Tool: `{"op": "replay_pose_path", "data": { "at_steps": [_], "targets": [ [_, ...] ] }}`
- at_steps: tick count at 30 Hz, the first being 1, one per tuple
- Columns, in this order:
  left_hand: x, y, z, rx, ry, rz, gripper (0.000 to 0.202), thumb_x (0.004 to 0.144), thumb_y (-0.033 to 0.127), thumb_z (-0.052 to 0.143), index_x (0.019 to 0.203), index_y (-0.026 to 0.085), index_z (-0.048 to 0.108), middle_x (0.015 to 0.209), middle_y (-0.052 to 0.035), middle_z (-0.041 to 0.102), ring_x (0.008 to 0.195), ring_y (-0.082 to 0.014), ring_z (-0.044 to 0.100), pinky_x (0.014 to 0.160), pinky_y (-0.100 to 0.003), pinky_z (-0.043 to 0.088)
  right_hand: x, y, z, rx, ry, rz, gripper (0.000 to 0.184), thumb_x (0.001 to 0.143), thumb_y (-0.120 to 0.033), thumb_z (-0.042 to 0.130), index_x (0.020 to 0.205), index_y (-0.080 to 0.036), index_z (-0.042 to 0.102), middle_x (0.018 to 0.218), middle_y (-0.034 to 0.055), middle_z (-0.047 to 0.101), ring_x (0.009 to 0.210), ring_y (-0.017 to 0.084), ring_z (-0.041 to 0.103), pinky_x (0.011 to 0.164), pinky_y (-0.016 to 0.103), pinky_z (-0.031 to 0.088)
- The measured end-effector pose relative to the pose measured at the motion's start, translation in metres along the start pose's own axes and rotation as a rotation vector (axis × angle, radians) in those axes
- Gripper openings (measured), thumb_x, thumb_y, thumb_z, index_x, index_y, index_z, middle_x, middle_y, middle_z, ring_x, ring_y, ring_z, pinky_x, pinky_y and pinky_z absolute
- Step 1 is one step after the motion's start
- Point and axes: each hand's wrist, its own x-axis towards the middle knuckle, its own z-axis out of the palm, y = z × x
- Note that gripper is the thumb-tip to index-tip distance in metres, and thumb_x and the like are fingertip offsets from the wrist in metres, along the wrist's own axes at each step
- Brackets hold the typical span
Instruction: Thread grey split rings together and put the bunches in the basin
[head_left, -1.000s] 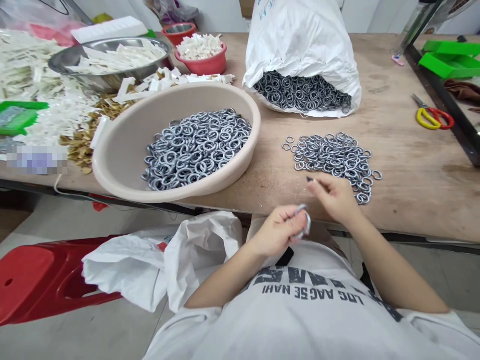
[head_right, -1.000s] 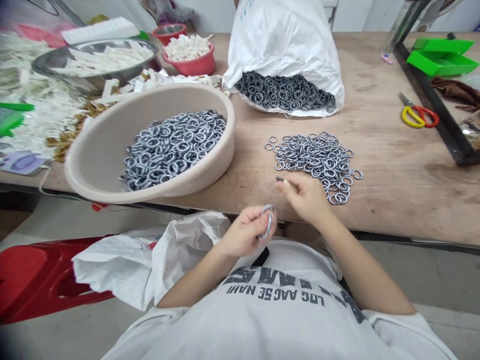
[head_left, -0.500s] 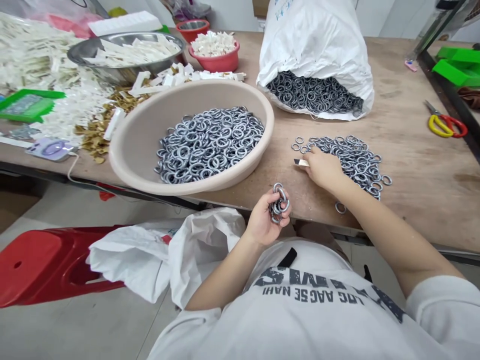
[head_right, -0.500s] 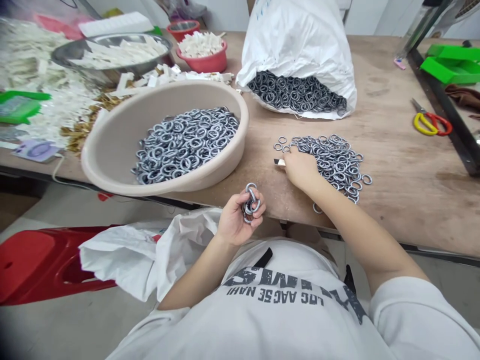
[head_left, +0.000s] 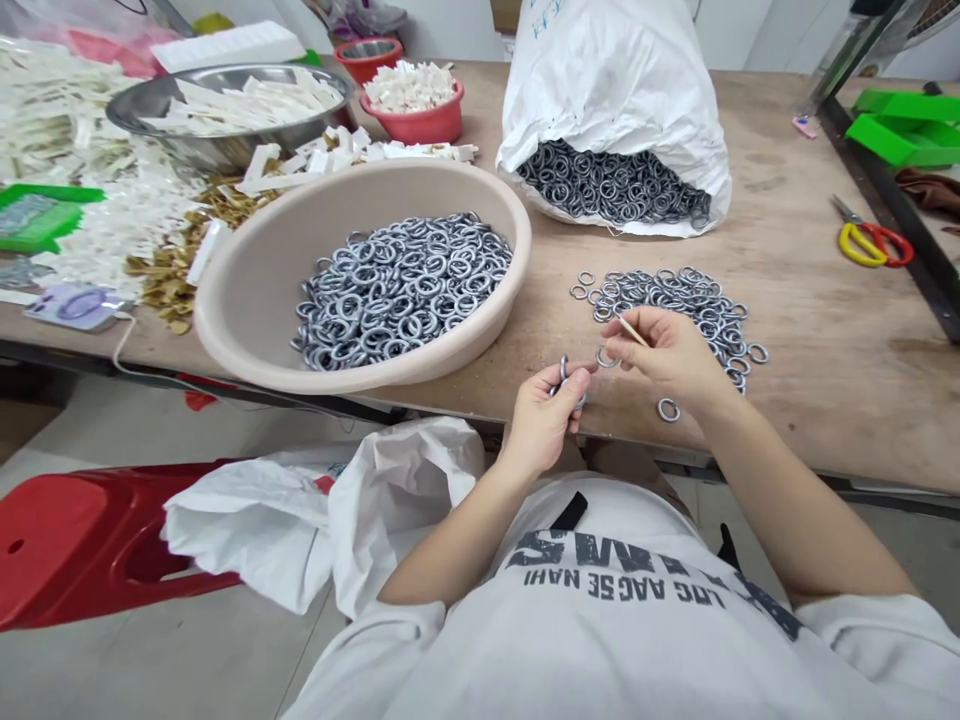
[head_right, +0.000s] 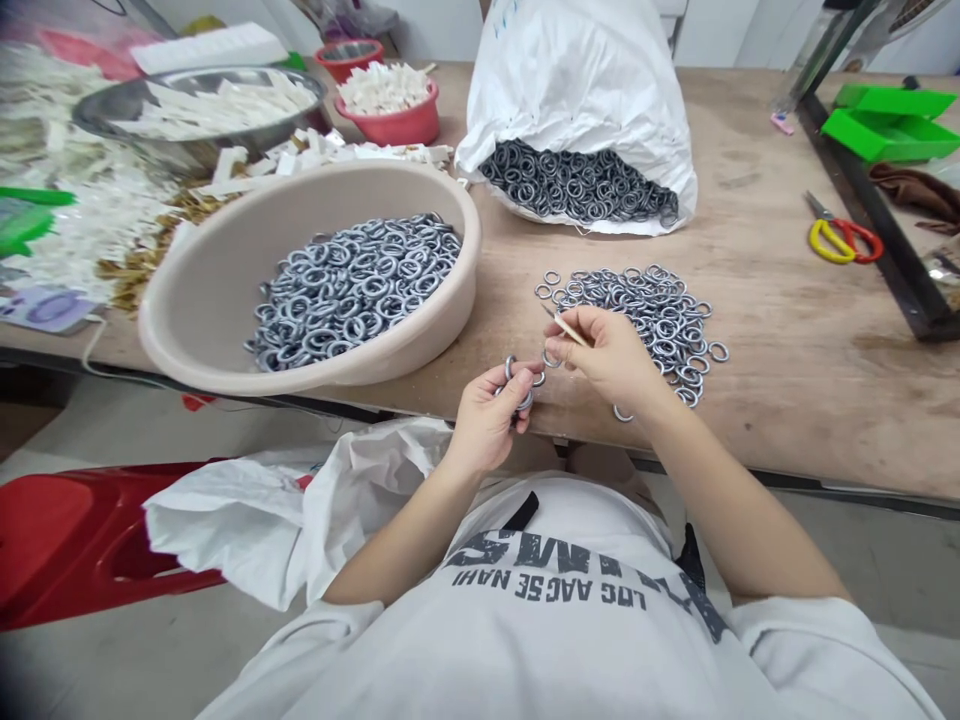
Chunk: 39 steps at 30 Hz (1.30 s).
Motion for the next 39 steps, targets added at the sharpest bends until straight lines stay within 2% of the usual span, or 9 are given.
{"op": "replay_pose_path", "data": {
  "at_steps": [3, 6, 9, 12, 17, 22, 31, 36, 39],
  "targets": [
    [-0.001, -0.005, 0.006, 0.035, -0.067, 0.013, 0.041, 0.077, 0.051, 0.077, 0.096, 0.015, 0.071, 0.06, 0.0052, 0.049, 0.046, -0.0048, 0.041, 0.038, -0.016, 0.034, -0.025, -0.004, 0.008, 0.199, -0.03, 0.044, 0.025, 0.079, -0.039, 0.075, 0.092, -0.018, 0.068, 0.08, 0.001, 0.068, 0.065, 0.012, 0.058, 0.06, 0.026, 0.045],
    [-0.004, -0.004, 0.013, 0.027, -0.128, -0.024, 0.041, 0.077, 0.055, 0.075, 0.083, 0.016, 0.065, 0.058, 0.0056, 0.047, 0.044, -0.0044, 0.038, 0.037, -0.016, 0.031, -0.04, -0.002, 0.013, 0.21, 0.027, 0.05, 0.026, 0.081, -0.042, 0.073, 0.091, -0.019, 0.068, 0.08, 0.0011, 0.068, 0.068, 0.013, 0.058, 0.064, 0.027, 0.047],
    [-0.009, 0.001, 0.018, -0.038, -0.158, -0.112, 0.043, 0.076, 0.056, 0.075, 0.079, 0.017, 0.058, 0.054, 0.0066, 0.045, 0.042, -0.0045, 0.036, 0.035, -0.015, 0.026, -0.047, 0.002, 0.015, 0.086, 0.107, -0.033, 0.028, 0.082, -0.045, 0.074, 0.096, -0.02, 0.07, 0.088, 0.0022, 0.069, 0.081, 0.017, 0.061, 0.075, 0.03, 0.048],
    [-0.014, 0.006, 0.022, -0.095, -0.183, -0.207, 0.043, 0.076, 0.055, 0.075, 0.077, 0.018, 0.053, 0.052, 0.0077, 0.043, 0.04, -0.0046, 0.035, 0.034, -0.015, 0.024, -0.05, 0.004, 0.015, -0.038, 0.107, -0.12, 0.031, 0.082, -0.048, 0.075, 0.097, -0.022, 0.071, 0.092, 0.0031, 0.069, 0.088, 0.019, 0.062, 0.081, 0.032, 0.047],
    [-0.02, 0.012, 0.024, -0.194, -0.159, -0.269, 0.041, 0.078, 0.051, 0.075, 0.079, 0.017, 0.053, 0.057, 0.0079, 0.041, 0.04, -0.0037, 0.036, 0.033, -0.014, 0.023, -0.057, 0.003, 0.015, -0.228, 0.176, -0.186, 0.033, 0.096, -0.052, 0.054, 0.093, -0.021, 0.066, 0.082, 0.0033, 0.066, 0.078, 0.018, 0.059, 0.072, 0.031, 0.043],
    [-0.02, 0.014, 0.024, -0.243, -0.127, -0.276, 0.037, 0.079, 0.047, 0.075, 0.081, 0.019, 0.051, 0.055, 0.0082, 0.043, 0.04, -0.0039, 0.036, 0.034, -0.013, 0.026, -0.07, -0.001, 0.019, -0.609, 0.089, -0.325, 0.037, 0.098, -0.05, 0.05, 0.077, -0.021, 0.058, 0.073, 0.0019, 0.057, 0.068, 0.015, 0.051, 0.062, 0.03, 0.032],
    [-0.023, 0.015, 0.022, -0.26, -0.153, -0.303, 0.035, 0.081, 0.045, 0.074, 0.085, 0.018, 0.052, 0.056, 0.0082, 0.045, 0.039, -0.0035, 0.035, 0.033, -0.013, 0.026, -0.074, -0.005, 0.021, -0.662, 0.093, -0.39, 0.036, 0.099, -0.047, 0.051, 0.077, -0.02, 0.059, 0.071, 0.0015, 0.058, 0.066, 0.014, 0.05, 0.062, 0.029, 0.031],
    [-0.026, 0.013, 0.017, -0.251, -0.16, -0.266, 0.036, 0.08, 0.046, 0.075, 0.083, 0.018, 0.051, 0.056, 0.0083, 0.044, 0.04, -0.0037, 0.036, 0.034, -0.013, 0.027, -0.07, -0.005, 0.02, -0.687, 0.085, -0.372, 0.041, 0.1, -0.048, 0.049, 0.071, -0.019, 0.056, 0.068, 0.0004, 0.057, 0.062, 0.013, 0.049, 0.06, 0.028, 0.029],
    [-0.034, 0.012, 0.015, -0.226, -0.225, -0.278, 0.039, 0.08, 0.049, 0.074, 0.078, 0.017, 0.052, 0.056, 0.0077, 0.043, 0.039, -0.003, 0.034, 0.034, -0.014, 0.025, -0.055, 0.001, 0.011, -0.708, 0.202, -0.214, 0.044, 0.101, -0.052, 0.044, 0.074, -0.02, 0.058, 0.066, 0.0006, 0.058, 0.061, 0.014, 0.05, 0.06, 0.028, 0.029]
  ]
}}
